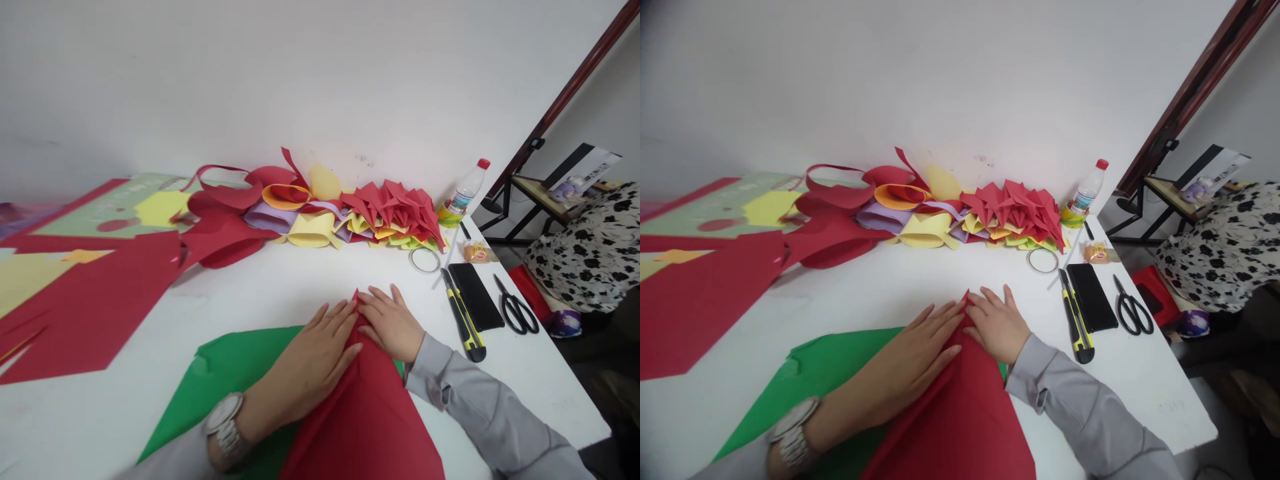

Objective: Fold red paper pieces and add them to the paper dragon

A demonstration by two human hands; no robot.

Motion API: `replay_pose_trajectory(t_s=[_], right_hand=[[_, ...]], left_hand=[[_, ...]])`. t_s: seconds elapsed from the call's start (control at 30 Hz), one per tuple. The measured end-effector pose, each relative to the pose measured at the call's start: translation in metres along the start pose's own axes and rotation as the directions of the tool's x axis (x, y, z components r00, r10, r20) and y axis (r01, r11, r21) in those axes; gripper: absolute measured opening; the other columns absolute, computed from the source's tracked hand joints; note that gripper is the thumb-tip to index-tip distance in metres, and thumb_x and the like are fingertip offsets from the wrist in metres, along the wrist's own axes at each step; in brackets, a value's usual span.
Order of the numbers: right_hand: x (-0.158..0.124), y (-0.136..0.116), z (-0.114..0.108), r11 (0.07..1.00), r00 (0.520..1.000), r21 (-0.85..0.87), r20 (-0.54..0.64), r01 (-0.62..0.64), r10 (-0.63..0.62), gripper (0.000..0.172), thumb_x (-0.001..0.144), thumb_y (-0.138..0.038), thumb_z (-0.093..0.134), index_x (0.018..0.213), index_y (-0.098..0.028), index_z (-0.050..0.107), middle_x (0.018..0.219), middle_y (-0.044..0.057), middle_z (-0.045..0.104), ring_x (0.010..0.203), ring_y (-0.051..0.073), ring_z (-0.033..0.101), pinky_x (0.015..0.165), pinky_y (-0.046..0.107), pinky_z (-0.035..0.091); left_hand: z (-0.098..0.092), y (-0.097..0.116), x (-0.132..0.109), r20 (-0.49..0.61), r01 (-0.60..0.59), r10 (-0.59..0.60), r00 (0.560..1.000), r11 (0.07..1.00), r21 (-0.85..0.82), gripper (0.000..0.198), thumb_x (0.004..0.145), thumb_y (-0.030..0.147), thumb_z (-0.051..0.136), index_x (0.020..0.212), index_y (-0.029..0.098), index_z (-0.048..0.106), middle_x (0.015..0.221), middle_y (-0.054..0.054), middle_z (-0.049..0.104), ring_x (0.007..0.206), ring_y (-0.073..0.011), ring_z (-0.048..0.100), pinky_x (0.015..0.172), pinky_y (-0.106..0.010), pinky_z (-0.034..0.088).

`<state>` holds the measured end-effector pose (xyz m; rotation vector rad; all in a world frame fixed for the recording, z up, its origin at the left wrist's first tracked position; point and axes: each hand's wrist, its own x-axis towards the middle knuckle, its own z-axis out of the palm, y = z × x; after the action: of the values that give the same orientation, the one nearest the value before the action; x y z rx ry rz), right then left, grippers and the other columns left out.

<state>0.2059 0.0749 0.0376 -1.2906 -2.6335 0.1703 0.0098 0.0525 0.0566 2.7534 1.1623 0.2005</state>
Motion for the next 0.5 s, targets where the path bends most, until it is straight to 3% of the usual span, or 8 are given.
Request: replay_pose_trajectory(t_s=[0.13,0.27,0.5], right_hand=[[0.000,0.000,0.001,0.999,1.000,0.043,-0.003,-0.022,0.023,0.028,0.096,-0.027,0.046,0.121,-0.018,0.053,0.141,0.012,0.050,0.136,0.029,0.036,0.109,0.065,0.021],[-0.001,-0.001,-0.001,0.998,1.000,0.055,0.002,-0.028,0.028,0.031,0.096,-0.017,0.039,0.125,-0.017,0.050,0.143,0.011,0.048,0.137,0.028,0.035,0.110,0.065,0.018],[0.001,-0.002,-0.005,0.998,0.998,0.035,0.023,-0.053,0.052,0.040,0.096,-0.018,0.036,0.136,-0.015,0.041,0.146,0.012,0.044,0.139,0.030,0.030,0.110,0.067,0.017]], left_hand=[[0.022,-0.005,0.004,-0.073,-0.073,0.081,0.994,0.992,0.106,0.052,0.098,0.036,0.032,0.140,0.007,0.042,0.148,-0.016,0.042,0.138,-0.0276,0.036,0.110,-0.047,0.034],[0.036,-0.005,0.004,-0.173,-0.068,0.099,0.980,0.982,0.176,0.056,0.096,0.039,0.035,0.138,0.004,0.043,0.146,-0.021,0.044,0.137,-0.0324,0.036,0.110,-0.051,0.031],[0.038,-0.001,0.004,-0.180,-0.034,0.067,0.981,0.983,0.178,0.059,0.094,0.042,0.034,0.137,0.002,0.045,0.145,-0.023,0.045,0.137,-0.0346,0.036,0.111,-0.050,0.027]])
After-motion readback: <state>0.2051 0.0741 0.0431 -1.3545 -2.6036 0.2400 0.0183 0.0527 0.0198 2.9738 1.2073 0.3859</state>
